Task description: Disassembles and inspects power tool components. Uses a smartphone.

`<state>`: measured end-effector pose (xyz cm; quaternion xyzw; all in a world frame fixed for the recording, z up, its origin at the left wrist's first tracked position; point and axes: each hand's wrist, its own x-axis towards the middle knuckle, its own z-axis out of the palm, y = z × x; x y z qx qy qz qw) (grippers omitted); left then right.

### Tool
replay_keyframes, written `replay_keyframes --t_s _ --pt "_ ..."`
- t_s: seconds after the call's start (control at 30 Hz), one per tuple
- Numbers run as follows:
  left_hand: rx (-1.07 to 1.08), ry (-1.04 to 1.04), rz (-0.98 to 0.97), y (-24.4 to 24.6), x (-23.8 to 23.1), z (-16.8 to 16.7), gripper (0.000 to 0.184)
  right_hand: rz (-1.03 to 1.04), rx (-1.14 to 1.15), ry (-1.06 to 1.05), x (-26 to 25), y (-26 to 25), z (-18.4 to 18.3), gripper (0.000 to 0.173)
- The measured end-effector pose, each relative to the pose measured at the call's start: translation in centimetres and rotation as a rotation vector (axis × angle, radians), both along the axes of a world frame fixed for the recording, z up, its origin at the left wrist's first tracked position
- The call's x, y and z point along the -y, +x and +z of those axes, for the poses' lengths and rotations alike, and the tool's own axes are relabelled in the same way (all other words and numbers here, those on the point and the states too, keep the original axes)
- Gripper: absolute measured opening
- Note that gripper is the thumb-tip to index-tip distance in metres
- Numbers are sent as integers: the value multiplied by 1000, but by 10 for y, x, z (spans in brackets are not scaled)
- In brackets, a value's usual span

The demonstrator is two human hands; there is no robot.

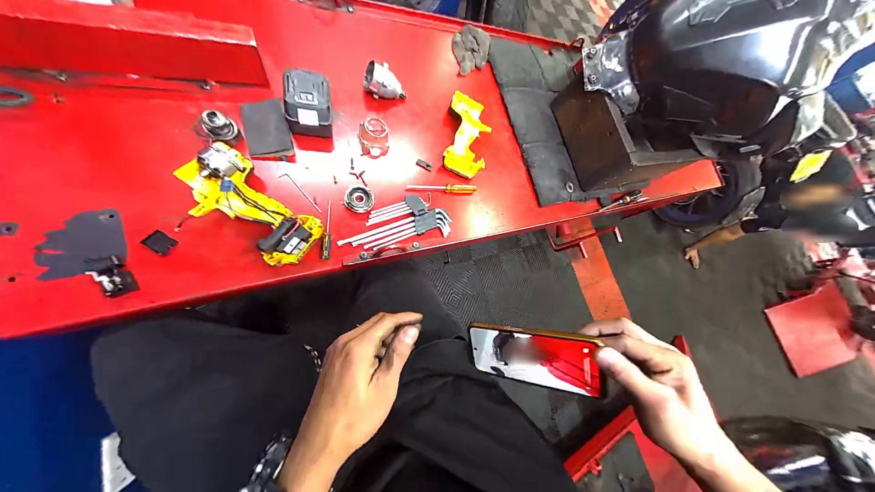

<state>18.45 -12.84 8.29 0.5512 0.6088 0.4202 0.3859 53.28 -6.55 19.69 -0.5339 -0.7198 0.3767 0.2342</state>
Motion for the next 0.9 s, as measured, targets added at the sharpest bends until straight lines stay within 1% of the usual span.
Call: replay_keyframes --t_s 0.1,0.17,0.23,0.27,0.3,0.37,0.4,0.43,0.47,0.53,0.57,0.67,0.77,0.9 --pt "283 -62 -86 9 -16 8 55 -155 -403 -223 -2 -13 -4 30" --pt "532 -53 -65 17 -21 17 62 -150 -611 -338 3 -35 -12 31" --pt "800 7 37 18 -26 25 69 -82 -792 -516 11 -60 -23 31" --pt "890 47 101 14 -30 31 74 -31 -891 -663 15 -73 -28 36" --pt "930 89 142 5 -33 37 79 14 -993 -848 18 -87 -31 49" --pt "866 144 198 -14 -36 49 84 108 -1093 -1178 22 -120 -35 83" --pt "796 153 201 -21 -35 55 82 167 -1108 -1293 23 -136 -36 91" --pt "719 154 173 -26 -33 61 80 248 -1120 -1382 24 -150 -40 92" --pt "656 146 138 -29 -30 66 77 317 -1120 -1444 25 -163 -42 89" --pt "563 124 107 -33 -24 73 69 411 -1113 -1489 29 -184 -45 82" --pt "552 113 109 -37 -20 75 68 441 -1131 -1503 30 -190 -47 80" --pt "628 86 101 -52 -11 77 76 534 -1207 -1527 31 -201 -54 78" --pt "700 83 99 -59 -4 78 82 569 -1216 -1541 32 -206 -55 79" --pt "771 106 125 -60 4 76 83 623 -1208 -1555 26 -208 -60 82"
